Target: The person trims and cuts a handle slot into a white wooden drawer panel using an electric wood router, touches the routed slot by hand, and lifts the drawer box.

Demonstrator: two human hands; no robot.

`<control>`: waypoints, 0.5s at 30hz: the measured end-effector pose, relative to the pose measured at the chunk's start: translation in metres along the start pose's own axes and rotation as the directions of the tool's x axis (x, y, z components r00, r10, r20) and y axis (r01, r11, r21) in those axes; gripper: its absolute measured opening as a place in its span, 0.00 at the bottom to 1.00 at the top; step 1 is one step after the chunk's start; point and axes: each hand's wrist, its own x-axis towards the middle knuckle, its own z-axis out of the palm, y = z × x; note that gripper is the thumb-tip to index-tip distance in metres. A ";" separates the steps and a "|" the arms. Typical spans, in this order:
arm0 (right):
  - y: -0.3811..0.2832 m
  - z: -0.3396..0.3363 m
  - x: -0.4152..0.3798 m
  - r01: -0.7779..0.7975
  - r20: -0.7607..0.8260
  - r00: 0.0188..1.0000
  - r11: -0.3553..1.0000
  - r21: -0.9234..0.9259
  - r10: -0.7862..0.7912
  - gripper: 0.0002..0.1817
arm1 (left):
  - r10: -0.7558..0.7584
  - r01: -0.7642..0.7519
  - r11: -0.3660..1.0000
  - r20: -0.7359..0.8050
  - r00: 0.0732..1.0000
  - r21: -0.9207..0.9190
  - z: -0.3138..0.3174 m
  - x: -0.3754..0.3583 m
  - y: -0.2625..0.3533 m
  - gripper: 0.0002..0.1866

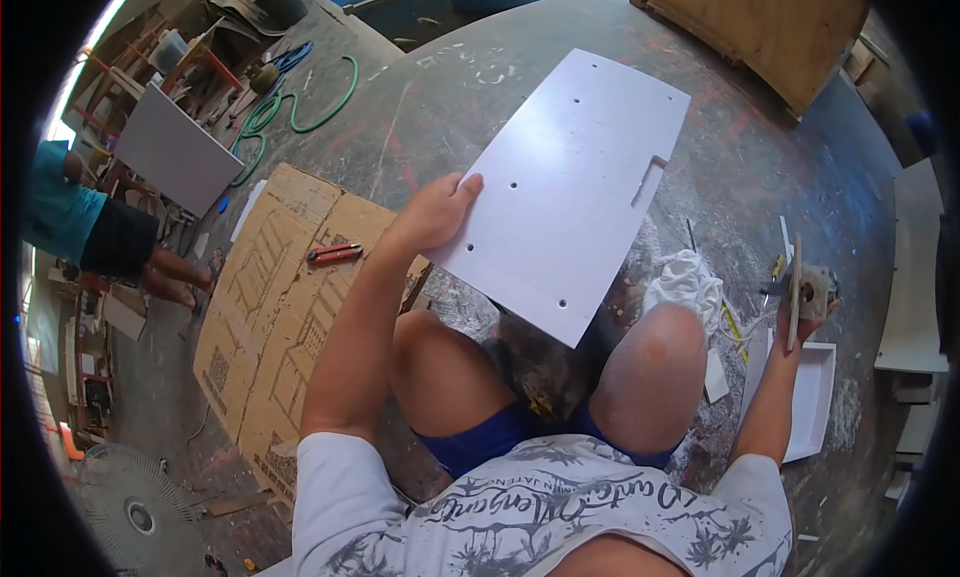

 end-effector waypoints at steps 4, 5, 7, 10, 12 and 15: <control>-0.005 0.073 0.003 -0.063 0.284 0.958 0.996 0.063 0.043 0.52 | -0.135 0.141 0.929 0.043 0.990 -0.342 0.004 -0.027 -0.011 0.27; -0.005 0.107 -0.005 0.019 0.159 0.987 1.000 -0.017 -0.016 0.54 | -0.155 0.158 0.890 0.043 0.987 -0.427 0.007 -0.038 -0.013 0.27; -0.007 0.125 0.010 0.120 0.117 0.988 0.981 -0.151 -0.103 0.57 | -0.207 0.182 0.868 -0.003 0.978 -0.462 0.013 -0.060 -0.015 0.26; 0.002 0.205 0.004 0.102 0.056 0.994 0.974 -0.204 -0.092 0.56 | -0.253 0.173 0.851 -0.098 0.962 -0.496 0.023 -0.096 -0.012 0.26; 0.016 0.244 0.012 0.134 0.172 0.981 0.959 -0.251 -0.092 0.50 | -0.212 0.097 0.846 -0.164 0.963 -0.525 0.027 -0.106 -0.018 0.26; 0.051 0.293 0.032 0.235 0.268 0.950 0.932 -0.275 -0.160 0.37 | -0.140 0.082 0.940 -0.154 0.978 -0.330 0.011 -0.105 -0.026 0.26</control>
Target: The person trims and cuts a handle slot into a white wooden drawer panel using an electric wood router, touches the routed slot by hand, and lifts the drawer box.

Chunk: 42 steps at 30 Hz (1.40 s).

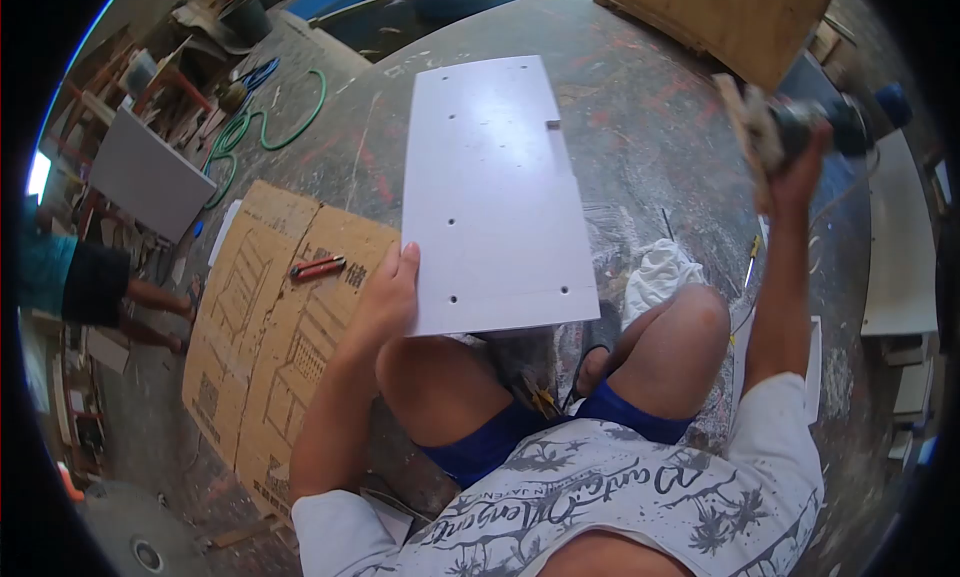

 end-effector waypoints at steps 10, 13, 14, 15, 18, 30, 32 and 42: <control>0.062 0.105 -0.076 0.345 0.341 0.916 0.849 -0.400 -0.211 0.39 | 0.461 -0.310 0.466 0.072 0.884 0.828 -0.005 0.009 0.102 0.24; 0.075 0.103 -0.099 0.446 0.429 0.862 0.805 -0.391 -0.269 0.40 | 0.781 -0.679 0.444 0.120 0.613 0.584 0.033 0.022 0.163 0.31; 0.077 0.103 -0.104 0.484 0.454 0.840 0.787 -0.382 -0.297 0.41 | 0.859 -0.775 0.386 0.111 0.500 0.501 0.048 0.027 0.176 0.34; 0.075 0.103 -0.107 0.542 0.518 0.799 0.736 -0.405 -0.303 0.42 | 0.905 -0.859 0.314 0.144 0.399 0.405 0.062 0.035 0.185 0.39; 0.069 0.106 -0.111 0.662 0.665 0.687 0.630 -0.406 -0.293 0.49 | 0.959 -0.942 0.118 0.211 0.190 0.313 0.099 0.049 0.211 0.47; 0.076 0.099 -0.118 0.420 0.628 0.777 0.783 -0.459 -0.050 0.48 | 0.994 -0.952 -0.047 0.112 -0.013 0.302 0.132 0.082 0.205 0.48; 0.081 0.098 -0.120 0.421 0.639 0.768 0.788 -0.449 -0.046 0.49 | 0.990 -0.943 -0.074 0.137 -0.030 0.323 0.128 0.086 0.206 0.46; 0.086 0.113 -0.117 0.525 0.652 0.735 0.765 -0.374 -0.186 0.42 | 0.966 -0.894 -0.104 0.259 0.013 0.436 0.099 0.075 0.228 0.41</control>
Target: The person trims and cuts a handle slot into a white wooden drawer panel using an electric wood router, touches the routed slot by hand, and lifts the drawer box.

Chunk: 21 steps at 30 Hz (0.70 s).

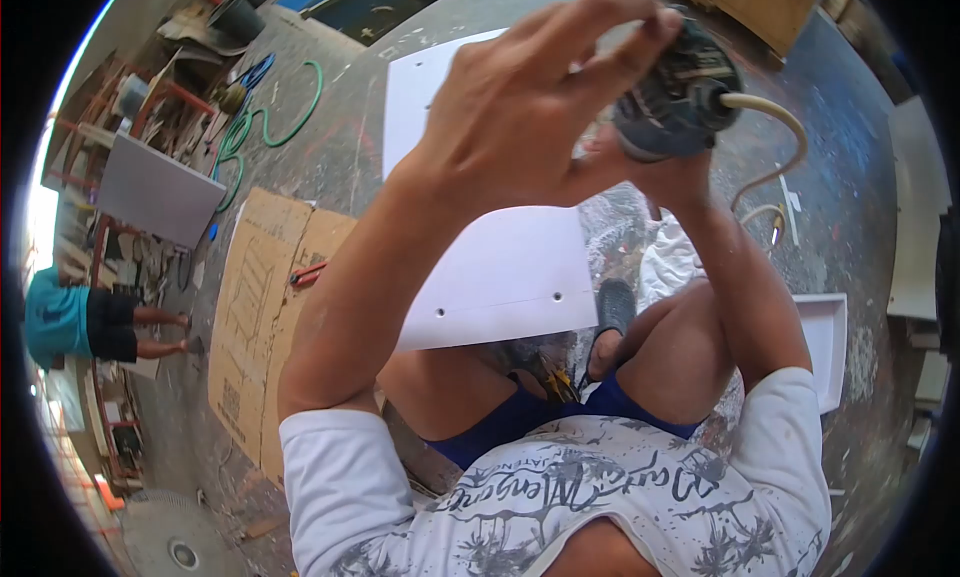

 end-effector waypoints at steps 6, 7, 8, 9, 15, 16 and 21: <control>0.018 -0.008 -0.015 0.064 0.056 0.997 0.952 -0.300 -0.049 0.38 | -0.001 0.008 0.998 -0.114 0.994 0.067 0.006 -0.002 0.001 0.31; 0.021 -0.012 -0.020 0.036 0.078 0.997 0.956 -0.293 -0.014 0.40 | 0.005 0.004 0.997 -0.120 0.993 0.072 0.011 -0.001 0.003 0.31; 0.019 -0.009 -0.018 0.010 0.080 0.997 0.968 -0.252 0.011 0.41 | 0.013 -0.003 0.998 -0.133 0.991 0.070 0.009 0.000 0.003 0.30; 0.016 -0.007 -0.016 -0.018 0.082 0.996 0.977 -0.212 0.036 0.42 | -0.006 0.018 0.994 -0.107 0.994 0.107 0.004 0.000 0.004 0.29; -0.006 -0.006 0.004 -0.134 -0.054 0.991 0.955 -0.264 0.124 0.33 | -0.142 0.131 0.989 -0.183 0.973 -0.071 0.001 -0.015 -0.028 0.22; -0.012 -0.006 0.007 -0.169 -0.097 0.984 0.960 -0.223 0.150 0.30 | -0.198 0.190 0.980 -0.207 0.958 -0.061 0.000 -0.020 -0.050 0.35; -0.018 -0.003 0.009 -0.268 -0.177 0.950 0.962 -0.044 0.257 0.25 | -0.817 0.712 0.537 0.066 0.573 0.454 0.022 -0.153 -0.152 0.35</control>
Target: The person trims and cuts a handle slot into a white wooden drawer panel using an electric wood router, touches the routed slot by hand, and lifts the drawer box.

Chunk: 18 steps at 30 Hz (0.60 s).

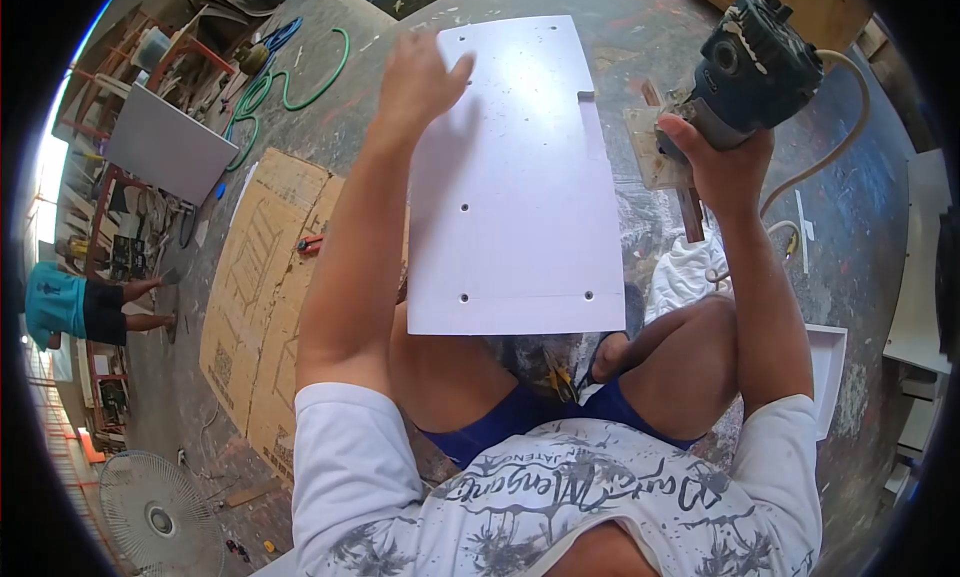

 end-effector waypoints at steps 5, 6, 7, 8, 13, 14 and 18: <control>0.015 -0.010 0.005 -0.047 0.000 0.999 0.997 -0.067 0.047 0.33 | -0.277 0.382 0.898 0.392 0.877 -0.219 -0.026 -0.077 -0.018 0.44; 0.021 -0.011 0.005 -0.061 0.012 0.998 0.996 -0.064 0.062 0.32 | -0.315 0.484 0.831 0.483 0.817 -0.276 -0.049 -0.097 -0.004 0.44; 0.028 -0.013 0.004 -0.032 0.002 0.999 0.997 -0.066 0.033 0.32 | -0.301 0.476 0.828 0.482 0.823 -0.296 -0.054 -0.125 -0.005 0.42; 0.032 -0.015 0.005 0.005 -0.014 1.000 0.998 -0.068 -0.006 0.32 | -0.283 0.462 0.827 0.472 0.835 -0.321 -0.060 -0.150 -0.006 0.41; 0.040 -0.014 0.008 0.035 -0.019 0.999 0.994 -0.099 -0.037 0.33 | -0.335 0.607 0.696 0.574 0.747 -0.384 -0.102 -0.221 0.035 0.33; 0.042 -0.013 0.010 0.031 -0.021 0.999 0.995 -0.095 -0.033 0.34 | -0.338 0.605 0.668 0.547 0.766 -0.433 -0.101 -0.227 0.038 0.34; 0.033 -0.006 0.013 0.037 -0.061 0.997 0.996 -0.078 -0.042 0.34 | -0.247 0.475 0.646 0.425 0.871 -0.597 -0.085 -0.244 0.041 0.39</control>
